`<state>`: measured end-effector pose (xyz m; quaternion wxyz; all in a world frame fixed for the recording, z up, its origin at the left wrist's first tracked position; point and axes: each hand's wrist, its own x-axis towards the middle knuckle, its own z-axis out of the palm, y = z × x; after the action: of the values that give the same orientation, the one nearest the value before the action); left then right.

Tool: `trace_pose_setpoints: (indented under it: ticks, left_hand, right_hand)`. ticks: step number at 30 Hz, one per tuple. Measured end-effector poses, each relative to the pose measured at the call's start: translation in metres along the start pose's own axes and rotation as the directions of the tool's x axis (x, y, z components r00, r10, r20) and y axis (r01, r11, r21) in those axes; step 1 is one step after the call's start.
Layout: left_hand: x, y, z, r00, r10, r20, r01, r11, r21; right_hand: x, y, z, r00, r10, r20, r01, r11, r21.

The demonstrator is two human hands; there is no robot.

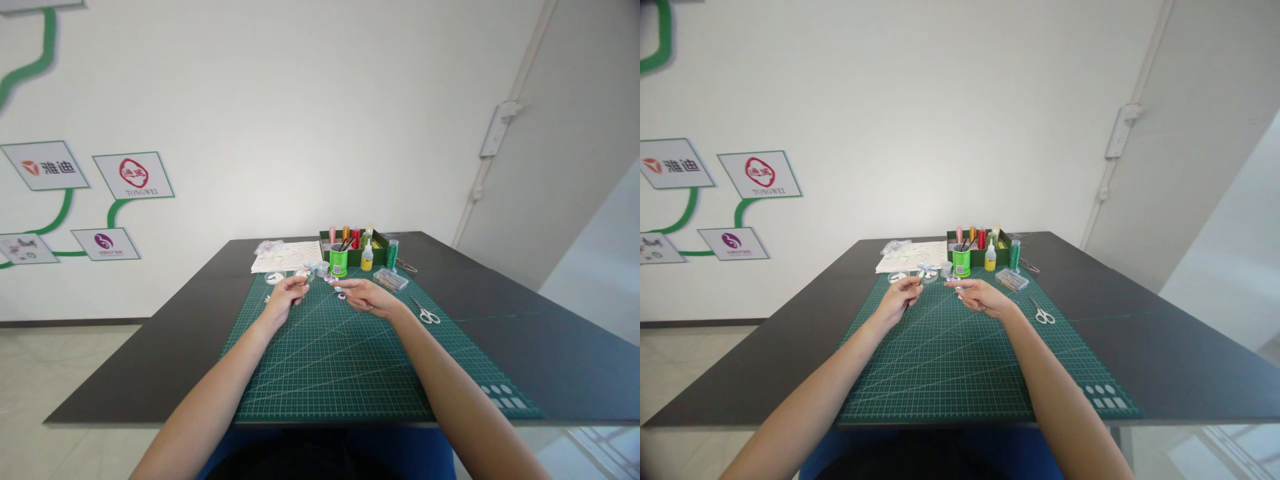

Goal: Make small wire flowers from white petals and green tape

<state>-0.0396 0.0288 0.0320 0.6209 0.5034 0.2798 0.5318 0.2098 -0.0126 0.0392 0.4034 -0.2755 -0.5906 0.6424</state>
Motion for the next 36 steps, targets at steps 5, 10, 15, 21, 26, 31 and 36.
trace_pose_setpoints:
  ticks: [5, 10, 15, 21, 26, 31, 36]
  left_hand:
    - [-0.001, -0.001, 0.001, 0.999, -0.024, 0.032, 0.024, 0.999, 0.028]
    - [0.000, 0.000, 0.001, 1.000, -0.024, 0.017, 0.023, 1.000, 0.018]
    - [0.001, 0.004, -0.002, 1.000, -0.004, -0.027, 0.002, 0.999, -0.046]
    - [0.003, 0.009, -0.005, 0.997, 0.042, -0.061, -0.045, 0.997, -0.057]
    - [0.004, 0.011, -0.007, 0.994, 0.068, -0.087, -0.073, 0.996, -0.048]
    - [0.004, 0.011, -0.007, 0.993, 0.075, -0.095, -0.079, 0.996, -0.041]
    - [0.004, 0.009, -0.007, 0.991, 0.092, -0.097, -0.092, 0.996, 0.002]
  right_hand:
    - [-0.002, -0.001, 0.005, 0.994, 0.039, 0.104, -0.034, 0.998, -0.051]
    - [0.001, 0.001, 0.006, 0.998, 0.014, 0.068, -0.010, 0.998, -0.060]
    - [0.004, 0.000, 0.003, 0.995, -0.081, -0.064, 0.079, 0.996, -0.032]
    - [0.006, -0.001, -0.012, 0.952, -0.068, -0.297, 0.015, 0.984, -0.176]
    - [0.006, -0.003, -0.022, 0.892, -0.093, -0.441, -0.144, 0.868, -0.475]
    - [0.001, -0.005, -0.030, 0.780, -0.298, -0.551, -0.402, 0.437, -0.805]
    - [-0.005, -0.003, -0.039, 0.624, -0.457, -0.634, -0.592, 0.253, -0.765]
